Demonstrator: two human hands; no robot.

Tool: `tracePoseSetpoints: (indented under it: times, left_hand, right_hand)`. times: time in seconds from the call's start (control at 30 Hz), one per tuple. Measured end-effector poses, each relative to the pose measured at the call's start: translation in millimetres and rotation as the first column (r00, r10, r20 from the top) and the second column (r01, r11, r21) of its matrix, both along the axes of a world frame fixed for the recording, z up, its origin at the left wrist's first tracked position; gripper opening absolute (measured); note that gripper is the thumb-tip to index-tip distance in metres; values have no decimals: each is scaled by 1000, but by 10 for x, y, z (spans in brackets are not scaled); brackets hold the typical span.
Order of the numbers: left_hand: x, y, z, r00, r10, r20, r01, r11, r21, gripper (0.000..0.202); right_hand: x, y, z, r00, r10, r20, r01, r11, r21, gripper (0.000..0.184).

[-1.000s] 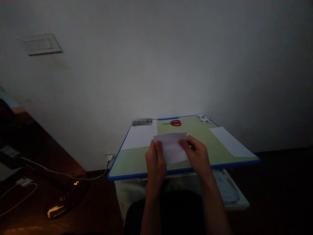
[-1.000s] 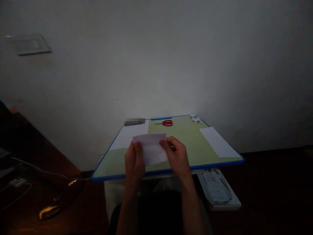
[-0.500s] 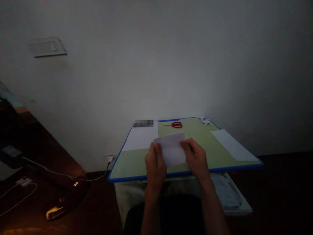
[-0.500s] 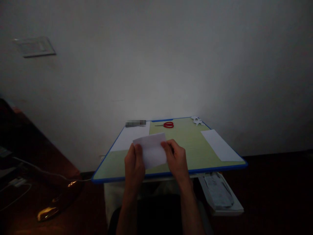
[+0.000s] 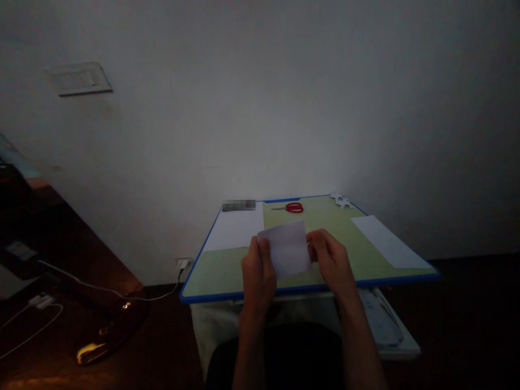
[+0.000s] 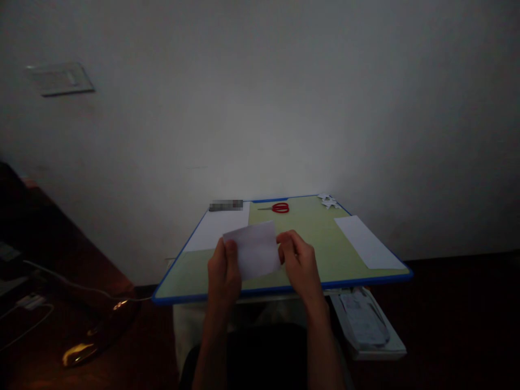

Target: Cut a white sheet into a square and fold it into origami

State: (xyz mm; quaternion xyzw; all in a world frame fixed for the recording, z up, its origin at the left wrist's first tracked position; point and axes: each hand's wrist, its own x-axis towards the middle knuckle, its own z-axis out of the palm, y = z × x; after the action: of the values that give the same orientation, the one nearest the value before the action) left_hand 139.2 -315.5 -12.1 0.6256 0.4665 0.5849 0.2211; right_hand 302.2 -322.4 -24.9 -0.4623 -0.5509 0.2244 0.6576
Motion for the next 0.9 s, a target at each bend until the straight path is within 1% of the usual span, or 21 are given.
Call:
tracePoseSetpoints:
  times: [0.1, 0.27, 0.33, 0.5, 0.67, 0.9]
  left_hand:
    - [26, -1, -8, 999, -31, -25, 32, 999, 14, 42]
    - [89, -42, 18, 987, -153, -48, 154, 988, 29, 33]
    - [92, -59, 29, 982, -183, -53, 185, 982, 33, 31]
    - [64, -80, 36, 982, -182, -53, 183, 983, 20, 31]
    - [52, -86, 22, 981, -186, -55, 188, 982, 19, 33]
    - [51, -88, 8, 975, -213, -54, 214, 977, 8, 32]
  right_hand:
    - [31, 3, 6, 999, -24, -34, 25, 1000, 16, 46]
    - [-33, 23, 7, 990, -125, -69, 127, 992, 18, 51]
    - [-60, 11, 15, 986, -150, -78, 153, 988, 25, 51]
    - [-107, -41, 53, 974, -209, -83, 215, 973, 80, 48]
    - [-123, -52, 49, 978, -193, -76, 199, 976, 87, 34]
    - [-126, -63, 51, 966, -257, -37, 259, 964, 62, 43]
